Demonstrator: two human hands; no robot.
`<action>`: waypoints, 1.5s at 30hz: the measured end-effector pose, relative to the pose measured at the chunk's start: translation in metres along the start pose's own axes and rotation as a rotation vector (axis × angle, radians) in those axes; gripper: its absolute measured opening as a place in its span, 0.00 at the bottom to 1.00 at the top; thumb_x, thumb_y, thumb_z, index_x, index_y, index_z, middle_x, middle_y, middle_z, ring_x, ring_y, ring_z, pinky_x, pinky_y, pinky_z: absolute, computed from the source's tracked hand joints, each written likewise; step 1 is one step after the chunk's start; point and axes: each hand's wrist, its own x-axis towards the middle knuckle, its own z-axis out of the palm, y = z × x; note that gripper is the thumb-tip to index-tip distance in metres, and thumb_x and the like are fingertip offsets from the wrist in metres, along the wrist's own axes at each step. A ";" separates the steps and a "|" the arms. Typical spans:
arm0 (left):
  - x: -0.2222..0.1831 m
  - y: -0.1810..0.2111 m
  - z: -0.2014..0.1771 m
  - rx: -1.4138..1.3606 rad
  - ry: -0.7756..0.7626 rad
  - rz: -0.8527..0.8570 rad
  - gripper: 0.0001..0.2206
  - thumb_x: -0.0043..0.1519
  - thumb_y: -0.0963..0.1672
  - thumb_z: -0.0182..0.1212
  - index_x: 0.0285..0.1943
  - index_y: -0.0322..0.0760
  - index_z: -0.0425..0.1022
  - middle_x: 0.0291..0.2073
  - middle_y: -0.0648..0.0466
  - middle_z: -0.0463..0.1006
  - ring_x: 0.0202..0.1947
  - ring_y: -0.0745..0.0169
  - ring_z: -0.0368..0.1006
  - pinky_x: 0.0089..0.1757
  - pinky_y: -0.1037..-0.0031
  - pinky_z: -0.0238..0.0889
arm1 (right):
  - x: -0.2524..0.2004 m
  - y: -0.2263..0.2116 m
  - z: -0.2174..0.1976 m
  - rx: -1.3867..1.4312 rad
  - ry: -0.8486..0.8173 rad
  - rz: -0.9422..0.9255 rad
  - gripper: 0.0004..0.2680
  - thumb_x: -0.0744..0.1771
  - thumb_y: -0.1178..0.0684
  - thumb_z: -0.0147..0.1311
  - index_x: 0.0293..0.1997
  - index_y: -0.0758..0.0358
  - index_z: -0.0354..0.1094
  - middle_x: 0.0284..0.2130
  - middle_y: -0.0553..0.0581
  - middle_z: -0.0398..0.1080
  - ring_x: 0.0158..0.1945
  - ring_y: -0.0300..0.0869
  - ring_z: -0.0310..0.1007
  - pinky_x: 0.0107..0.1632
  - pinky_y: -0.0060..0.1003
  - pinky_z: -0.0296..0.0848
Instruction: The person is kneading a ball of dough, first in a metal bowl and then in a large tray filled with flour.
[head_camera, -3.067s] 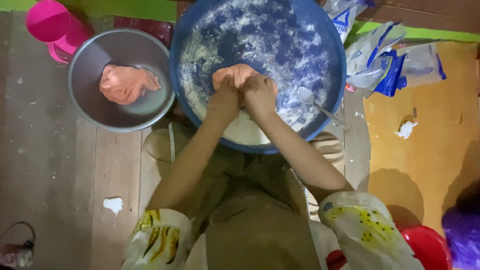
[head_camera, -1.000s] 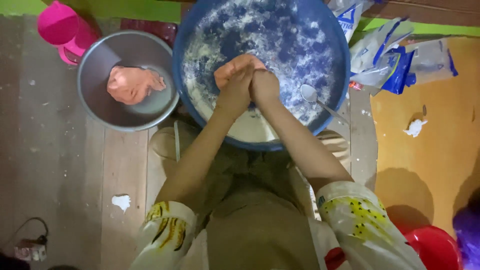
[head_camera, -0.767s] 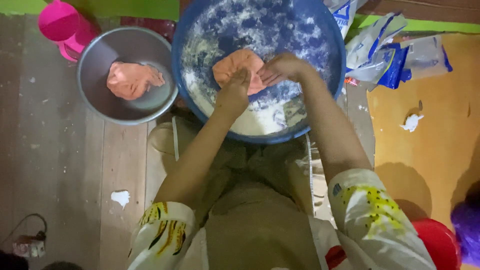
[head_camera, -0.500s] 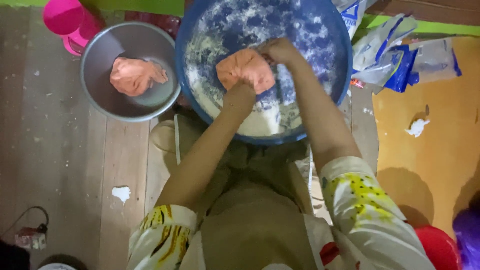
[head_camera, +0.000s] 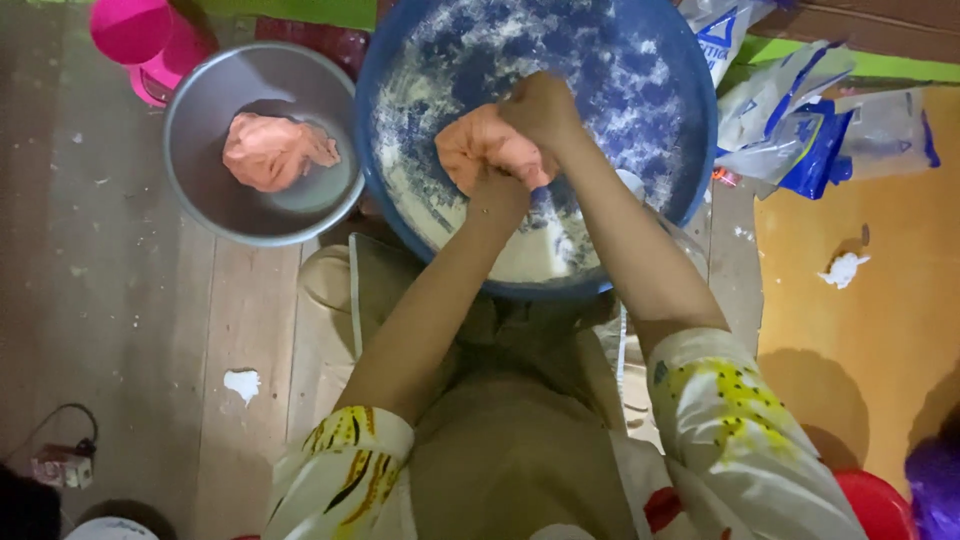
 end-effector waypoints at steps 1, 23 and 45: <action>0.004 0.000 0.006 -0.018 0.054 0.001 0.08 0.67 0.42 0.55 0.41 0.49 0.81 0.42 0.57 0.81 0.55 0.48 0.69 0.69 0.44 0.41 | -0.014 -0.006 0.000 -0.016 0.026 -0.055 0.20 0.66 0.52 0.50 0.15 0.50 0.37 0.13 0.45 0.34 0.23 0.34 0.31 0.30 0.39 0.33; -0.014 -0.036 0.067 -0.171 0.797 0.032 0.14 0.71 0.43 0.48 0.62 0.37 0.72 0.56 0.49 0.75 0.60 0.55 0.70 0.60 0.66 0.63 | -0.035 0.089 0.110 -0.438 0.603 -0.417 0.10 0.63 0.47 0.61 0.42 0.59 0.74 0.30 0.57 0.71 0.42 0.51 0.73 0.42 0.43 0.75; -0.021 -0.091 0.006 -0.411 0.647 0.187 0.26 0.63 0.39 0.58 0.73 0.26 0.63 0.64 0.37 0.70 0.59 0.41 0.74 0.54 0.62 0.76 | -0.004 0.082 0.133 -0.636 0.888 -0.464 0.06 0.63 0.51 0.54 0.26 0.57 0.72 0.22 0.53 0.67 0.27 0.49 0.70 0.26 0.48 0.65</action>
